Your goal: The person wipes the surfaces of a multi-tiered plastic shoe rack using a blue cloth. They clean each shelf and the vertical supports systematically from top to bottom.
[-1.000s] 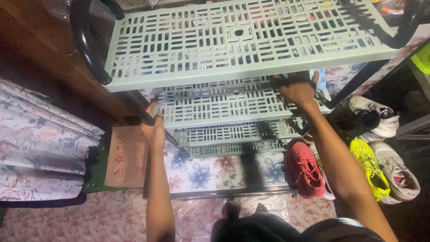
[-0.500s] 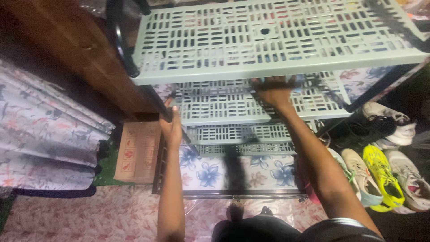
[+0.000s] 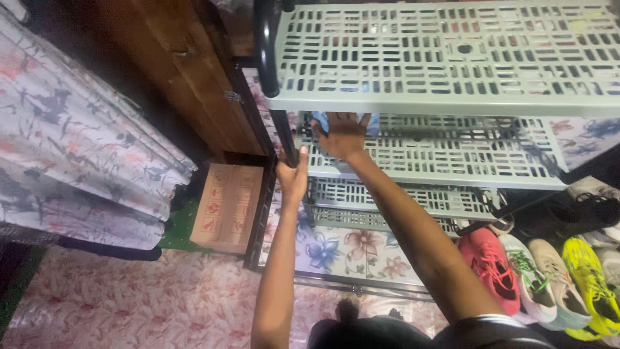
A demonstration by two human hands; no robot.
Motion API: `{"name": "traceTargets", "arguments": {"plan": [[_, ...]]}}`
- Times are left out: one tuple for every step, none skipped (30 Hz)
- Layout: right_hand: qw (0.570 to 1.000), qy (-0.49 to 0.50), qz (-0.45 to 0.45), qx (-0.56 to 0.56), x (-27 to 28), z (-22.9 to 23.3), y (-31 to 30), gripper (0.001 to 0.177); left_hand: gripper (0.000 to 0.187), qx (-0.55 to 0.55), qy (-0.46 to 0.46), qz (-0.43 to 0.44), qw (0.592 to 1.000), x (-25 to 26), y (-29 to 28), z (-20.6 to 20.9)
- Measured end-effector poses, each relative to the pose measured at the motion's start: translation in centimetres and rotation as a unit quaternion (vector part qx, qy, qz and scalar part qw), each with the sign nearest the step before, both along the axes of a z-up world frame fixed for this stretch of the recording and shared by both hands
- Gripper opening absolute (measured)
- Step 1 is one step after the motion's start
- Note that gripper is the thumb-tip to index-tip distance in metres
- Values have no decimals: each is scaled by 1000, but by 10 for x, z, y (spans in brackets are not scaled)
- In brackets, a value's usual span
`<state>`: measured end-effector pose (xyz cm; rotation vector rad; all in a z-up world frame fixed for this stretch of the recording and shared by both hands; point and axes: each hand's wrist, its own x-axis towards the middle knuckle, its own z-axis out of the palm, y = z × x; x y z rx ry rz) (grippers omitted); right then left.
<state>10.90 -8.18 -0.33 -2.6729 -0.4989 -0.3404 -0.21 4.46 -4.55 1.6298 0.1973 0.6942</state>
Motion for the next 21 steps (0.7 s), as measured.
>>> {"name": "traceTargets", "arguments": {"plan": [[1000,-11,7,2,-1,2,9,71,33,-7,27,4,1000,0,0,2],[1000,-23,12,5,-2,3,16,73,31,-4,22,2,1000,-2,0,5],[999,-34,18,8,-2,4,21,76,30,0,18,0,1000,-4,0,8],[999,-48,13,3,-3,4,24,75,29,4,13,-3,1000,-6,-1,10],[998,-62,7,-1,-4,3,26,75,29,7,4,-1,1000,-7,-1,13],[997,-76,0,-5,-6,3,26,75,30,10,-5,0,1000,-8,-1,14],[998,-66,1,-13,-5,4,27,76,30,13,-14,0,1000,-9,-1,15],[998,-57,1,-19,-4,5,26,76,30,19,-14,0,1000,-9,-1,17],[999,-47,1,-26,-5,6,25,76,30,24,-14,0,1000,-9,-1,18],[999,-34,-2,-26,-6,7,25,76,30,31,-14,0,999,-9,-1,18],[999,-20,-5,-26,-8,7,25,76,31,28,-19,-5,999,-9,-1,18],[1000,-7,-7,-26,-9,7,25,76,31,26,-24,-10,999,-9,-1,19],[1000,0,-3,-24,-10,7,25,75,32,23,-29,-14,999,-9,0,19],[1000,6,0,-22,-12,6,24,75,33,20,-15,-14,1000,-9,0,18],[1000,12,4,-19,-13,4,23,74,34,17,0,-14,1000,-10,0,18],[999,1,9,-32,-14,2,22,75,35,14,14,-14,1000,-10,0,17],[999,-10,15,-44,-15,0,21,76,36,13,8,-16,1000,-10,0,17],[998,-21,20,-57,-16,-2,20,77,37,12,3,-18,1000,-10,-1,16],[997,-59,17,-50,-20,-5,20,74,39,11,-2,-20,1000,-10,-1,15],[994,-97,13,-44,-25,-7,21,72,40,15,-9,-22,1000,-9,0,13],[990,-135,9,-37,-31,-8,21,69,40,19,-15,-24,999,-8,0,12]]}}
